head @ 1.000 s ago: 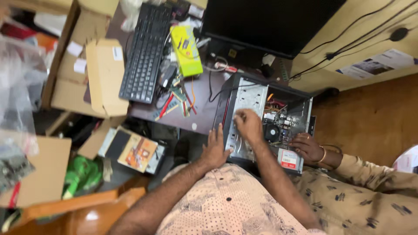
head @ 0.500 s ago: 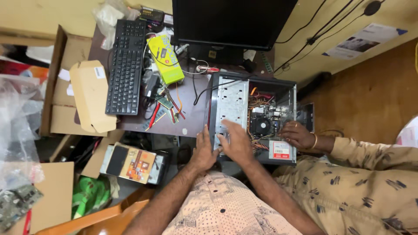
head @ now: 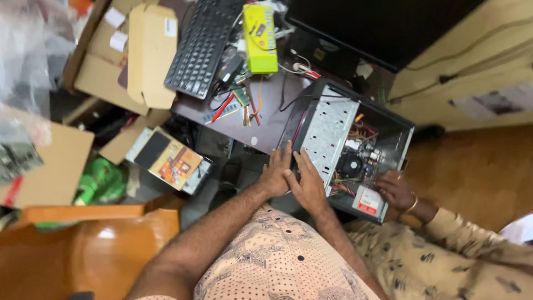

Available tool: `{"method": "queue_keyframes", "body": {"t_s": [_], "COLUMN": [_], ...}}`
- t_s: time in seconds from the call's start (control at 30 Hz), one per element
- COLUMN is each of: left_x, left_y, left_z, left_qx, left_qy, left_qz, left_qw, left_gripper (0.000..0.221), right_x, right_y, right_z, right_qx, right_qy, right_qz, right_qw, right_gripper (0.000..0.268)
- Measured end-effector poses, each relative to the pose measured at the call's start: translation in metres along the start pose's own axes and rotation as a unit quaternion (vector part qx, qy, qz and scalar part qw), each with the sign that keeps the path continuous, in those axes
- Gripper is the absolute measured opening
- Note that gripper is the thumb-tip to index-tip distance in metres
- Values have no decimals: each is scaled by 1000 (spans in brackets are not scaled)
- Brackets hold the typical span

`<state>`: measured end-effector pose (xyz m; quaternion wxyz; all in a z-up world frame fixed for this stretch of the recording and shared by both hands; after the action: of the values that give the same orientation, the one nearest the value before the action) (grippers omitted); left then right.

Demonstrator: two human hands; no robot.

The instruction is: The person removes a keyboard from the workspace, detaches the front bezel of a computer case, inserts a small circuit board into a slot on the bezel, and then reattaches the bezel to the chassis.

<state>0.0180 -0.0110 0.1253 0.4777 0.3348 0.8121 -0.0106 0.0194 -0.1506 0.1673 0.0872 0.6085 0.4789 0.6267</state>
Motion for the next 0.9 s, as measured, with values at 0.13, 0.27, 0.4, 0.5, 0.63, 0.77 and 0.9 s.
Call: {"method": "queue_keyframes", "body": {"t_s": [0.13, 0.27, 0.4, 0.5, 0.63, 0.77, 0.9], "left_x": [5, 11, 14, 20, 34, 47, 52], "left_y": [-7, -11, -19, -24, -22, -19, -20], "left_z": [3, 3, 6, 11, 13, 25, 43], "left_qx": [-9, -28, -34, -67, -67, -90, -128], "left_qy": [-12, -25, -45, -64, -72, -117, -145], "left_qz": [-30, -77, -106, -118, -127, -185, -163], "left_qw": [999, 996, 993, 989, 987, 972, 967], "left_gripper": [106, 107, 112, 106, 106, 108, 123], "right_x": [6, 9, 10, 10, 9, 4, -6], "right_y": [3, 11, 9, 7, 4, 4, 5], "right_z": [2, 7, 7, 7, 7, 7, 10], "right_qx": [35, 81, 104, 84, 56, 40, 46], "right_qy": [-21, -25, -4, -23, -32, -62, -68], "right_qz": [-32, -44, -87, -68, -38, 12, 41], "right_qw": [999, 995, 991, 994, 997, 997, 996], "right_gripper": [68, 71, 75, 70, 57, 49, 44]}}
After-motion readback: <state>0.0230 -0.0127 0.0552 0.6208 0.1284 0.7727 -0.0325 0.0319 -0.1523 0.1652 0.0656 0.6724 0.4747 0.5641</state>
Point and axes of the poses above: each hand's wrist, its own z-axis towards the middle knuckle, its own y-axis out of the back of the hand, x = y × z, the point moved 1 cm from there along z, towards the middle knuckle, and after that the axes turned 10 degrees about x, right-handed, at the moved point
